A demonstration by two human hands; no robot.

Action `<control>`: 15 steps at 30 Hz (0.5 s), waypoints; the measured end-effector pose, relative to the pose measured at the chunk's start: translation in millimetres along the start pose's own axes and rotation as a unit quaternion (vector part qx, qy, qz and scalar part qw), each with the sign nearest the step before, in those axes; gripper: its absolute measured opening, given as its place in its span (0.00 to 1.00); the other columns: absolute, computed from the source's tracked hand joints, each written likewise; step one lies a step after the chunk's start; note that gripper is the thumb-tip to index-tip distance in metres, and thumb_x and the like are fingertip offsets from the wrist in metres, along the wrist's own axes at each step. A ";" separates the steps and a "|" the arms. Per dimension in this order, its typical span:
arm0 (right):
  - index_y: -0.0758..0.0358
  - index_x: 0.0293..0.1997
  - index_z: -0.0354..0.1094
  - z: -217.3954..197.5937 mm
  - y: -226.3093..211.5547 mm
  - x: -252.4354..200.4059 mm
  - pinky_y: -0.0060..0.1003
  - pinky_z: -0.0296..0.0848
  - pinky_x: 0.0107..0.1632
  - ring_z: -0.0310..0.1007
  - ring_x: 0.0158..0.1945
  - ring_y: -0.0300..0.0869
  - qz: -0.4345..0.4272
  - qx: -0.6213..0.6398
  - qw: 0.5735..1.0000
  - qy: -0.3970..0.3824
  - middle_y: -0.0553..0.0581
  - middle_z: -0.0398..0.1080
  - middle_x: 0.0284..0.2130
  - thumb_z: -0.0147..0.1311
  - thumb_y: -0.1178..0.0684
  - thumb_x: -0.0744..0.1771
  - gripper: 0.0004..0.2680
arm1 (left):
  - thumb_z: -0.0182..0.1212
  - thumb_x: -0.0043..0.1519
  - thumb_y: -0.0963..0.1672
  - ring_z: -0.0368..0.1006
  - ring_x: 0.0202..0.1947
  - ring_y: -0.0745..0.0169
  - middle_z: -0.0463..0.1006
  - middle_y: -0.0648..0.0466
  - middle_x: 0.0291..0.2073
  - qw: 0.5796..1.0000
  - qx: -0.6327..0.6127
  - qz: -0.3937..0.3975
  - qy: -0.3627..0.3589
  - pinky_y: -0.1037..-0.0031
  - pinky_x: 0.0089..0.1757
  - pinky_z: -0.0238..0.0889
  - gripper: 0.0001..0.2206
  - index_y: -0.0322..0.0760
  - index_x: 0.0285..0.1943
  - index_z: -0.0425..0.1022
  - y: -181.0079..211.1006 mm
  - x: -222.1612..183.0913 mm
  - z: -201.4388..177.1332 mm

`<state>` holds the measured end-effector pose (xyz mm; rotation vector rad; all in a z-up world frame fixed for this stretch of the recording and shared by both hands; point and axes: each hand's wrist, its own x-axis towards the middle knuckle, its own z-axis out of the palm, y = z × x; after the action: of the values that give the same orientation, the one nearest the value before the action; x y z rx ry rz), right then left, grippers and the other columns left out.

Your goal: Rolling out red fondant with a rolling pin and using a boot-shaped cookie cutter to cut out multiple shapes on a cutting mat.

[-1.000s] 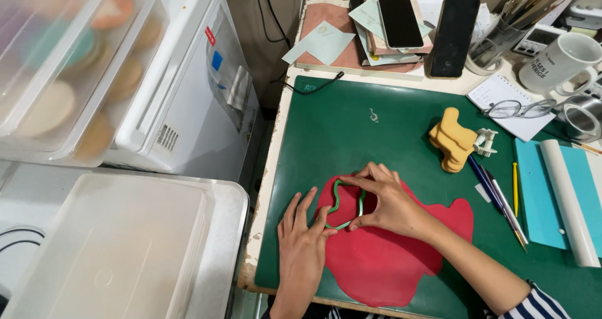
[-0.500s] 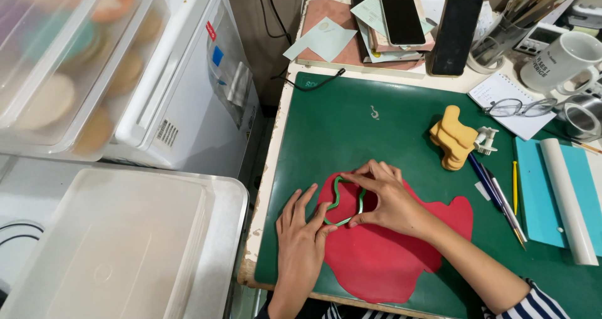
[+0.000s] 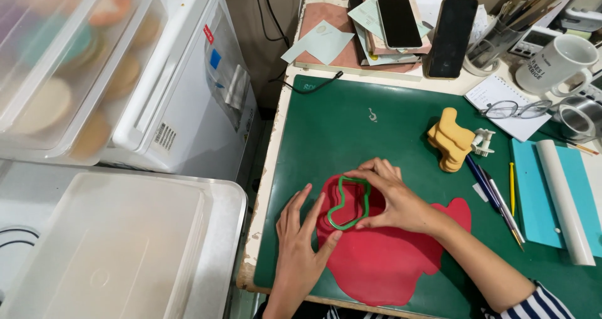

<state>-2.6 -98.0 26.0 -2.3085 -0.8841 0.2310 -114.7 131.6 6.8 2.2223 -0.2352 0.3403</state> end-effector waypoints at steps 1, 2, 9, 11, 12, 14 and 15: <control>0.46 0.69 0.62 -5.8 1.6 -4.6 0.44 0.52 0.60 0.59 0.59 0.46 -0.001 0.000 1.000 0.000 0.53 0.60 0.51 0.70 0.32 0.57 0.34 | 0.55 0.67 0.54 0.52 0.74 0.48 0.55 0.50 0.75 1.000 0.001 0.000 0.001 0.52 0.64 0.48 0.28 0.47 0.76 0.60 1.7 0.5 -1.3; 0.45 0.69 0.62 -11.5 3.4 -9.3 0.43 0.52 0.60 0.59 0.59 0.45 0.014 -0.008 1.000 -0.006 0.53 0.60 0.52 0.71 0.32 0.57 0.34 | 0.54 0.67 0.53 0.53 0.74 0.48 0.56 0.50 0.74 1.000 -0.020 -0.006 0.008 0.51 0.64 0.48 0.27 0.45 0.75 0.62 3.5 1.1 -2.6; 0.40 0.69 0.63 -26.6 20.7 -42.5 0.43 0.52 0.58 0.60 0.58 0.44 0.096 -0.053 0.994 -0.029 0.49 0.61 0.51 0.75 0.36 0.57 0.33 | 0.57 0.67 0.50 0.51 0.74 0.44 0.57 0.47 0.74 0.999 -0.030 -0.021 0.017 0.51 0.65 0.47 0.27 0.41 0.74 0.57 2.0 0.1 -0.1; 0.40 0.69 0.63 -26.6 22.1 -44.3 0.42 0.51 0.57 0.60 0.58 0.44 0.088 -0.055 0.994 -0.028 0.49 0.61 0.51 0.75 0.36 0.57 0.34 | 0.57 0.67 0.50 0.50 0.75 0.44 0.57 0.48 0.74 0.999 -0.025 -0.023 0.012 0.51 0.65 0.47 0.27 0.41 0.74 0.58 1.8 0.0 1.0; 0.41 0.69 0.63 -26.3 22.9 -45.5 0.41 0.51 0.57 0.61 0.57 0.44 0.078 -0.057 0.995 -0.026 0.49 0.61 0.50 0.75 0.36 0.57 0.34 | 0.58 0.66 0.49 0.50 0.75 0.44 0.57 0.48 0.74 0.999 -0.020 -0.025 0.009 0.51 0.65 0.47 0.27 0.41 0.74 0.58 1.9 -0.1 1.4; 0.41 0.70 0.62 -27.3 19.7 -43.9 0.41 0.51 0.57 0.59 0.58 0.44 0.083 -0.055 0.994 -0.036 0.49 0.61 0.51 0.74 0.35 0.57 0.34 | 0.58 0.66 0.48 0.50 0.74 0.44 0.58 0.48 0.74 0.999 -0.027 -0.027 0.010 0.52 0.66 0.47 0.26 0.40 0.73 0.59 5.0 -0.2 -0.2; 0.40 0.70 0.61 -27.9 18.0 -42.6 0.41 0.50 0.58 0.58 0.58 0.44 0.086 -0.054 0.994 -0.047 0.49 0.60 0.51 0.73 0.35 0.58 0.33 | 0.58 0.66 0.47 0.51 0.74 0.44 0.58 0.47 0.73 0.999 -0.033 -0.029 0.014 0.52 0.66 0.47 0.25 0.40 0.73 0.59 6.3 0.1 -1.5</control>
<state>-14.8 -150.1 33.6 -2.4946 -0.7583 0.3765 -116.6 128.9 12.3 2.1526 -0.1653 0.3265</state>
